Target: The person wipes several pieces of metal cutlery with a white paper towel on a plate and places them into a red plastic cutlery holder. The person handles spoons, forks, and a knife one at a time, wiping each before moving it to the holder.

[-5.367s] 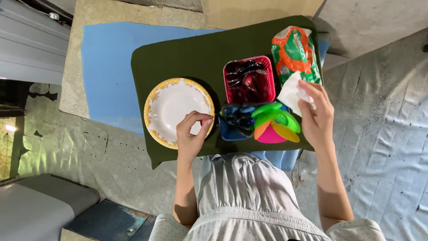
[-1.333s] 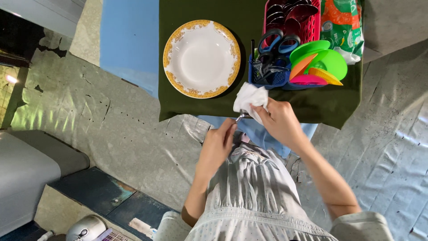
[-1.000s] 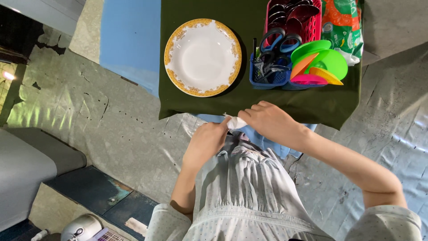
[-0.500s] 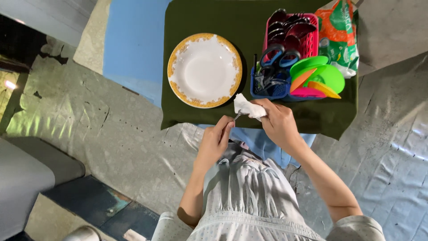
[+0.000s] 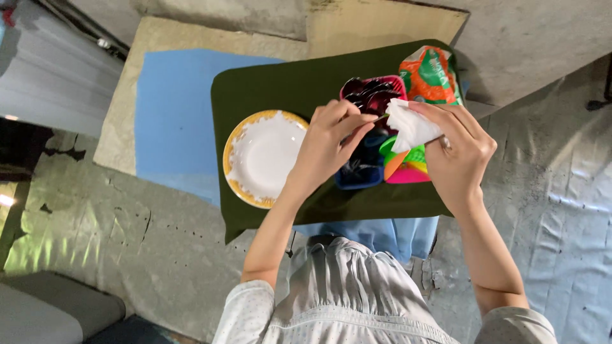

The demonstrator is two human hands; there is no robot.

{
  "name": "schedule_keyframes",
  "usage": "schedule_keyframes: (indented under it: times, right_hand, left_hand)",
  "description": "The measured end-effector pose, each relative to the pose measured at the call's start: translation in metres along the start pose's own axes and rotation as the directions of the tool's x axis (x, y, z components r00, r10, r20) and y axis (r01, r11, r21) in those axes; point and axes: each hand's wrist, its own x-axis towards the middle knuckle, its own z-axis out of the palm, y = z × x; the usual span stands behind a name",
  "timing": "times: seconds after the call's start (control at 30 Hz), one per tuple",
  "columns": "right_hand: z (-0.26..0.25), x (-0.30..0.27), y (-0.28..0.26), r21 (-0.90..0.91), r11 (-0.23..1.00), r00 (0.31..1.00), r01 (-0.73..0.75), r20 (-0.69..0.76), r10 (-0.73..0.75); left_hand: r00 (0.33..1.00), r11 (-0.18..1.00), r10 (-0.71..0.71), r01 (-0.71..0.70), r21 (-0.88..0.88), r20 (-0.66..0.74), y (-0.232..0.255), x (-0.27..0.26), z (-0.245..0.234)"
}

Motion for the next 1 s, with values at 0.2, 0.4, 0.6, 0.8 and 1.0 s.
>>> schedule_keyframes:
  times: [0.2, 0.4, 0.6, 0.8, 1.0]
  right_hand:
    - [-0.010, 0.002, 0.031, -0.123, 0.992, 0.999, -0.029, -0.046, 0.023]
    - [-0.020, 0.009, 0.036, -0.186, 0.983, 0.997, -0.004, 0.073, 0.018]
    - [-0.017, 0.009, 0.046, -0.149, 0.987, 0.957, 0.061, 0.289, -0.016]
    - [-0.002, 0.039, 0.038, -0.108, 0.992, 0.810, 0.063, 0.586, 0.013]
    - [-0.004, 0.013, 0.044, -0.061, 0.998, 0.885, 0.014, 0.466, 0.016]
  left_hand:
    - [0.986, 0.982, 0.021, 0.011, -0.189, 0.165, -0.027, 0.035, 0.027]
    - [0.972, 0.979, -0.053, 0.095, -0.179, 0.227, -0.028, 0.041, 0.026]
    - [0.961, 0.953, -0.275, 0.276, -0.127, 0.025, -0.008, -0.025, -0.017]
    - [0.929, 0.930, -0.368, 0.368, 0.016, 0.044, 0.019, -0.066, -0.024]
    - [0.889, 0.889, -0.457, 0.457, 0.002, 0.042, 0.016, -0.079, -0.019]
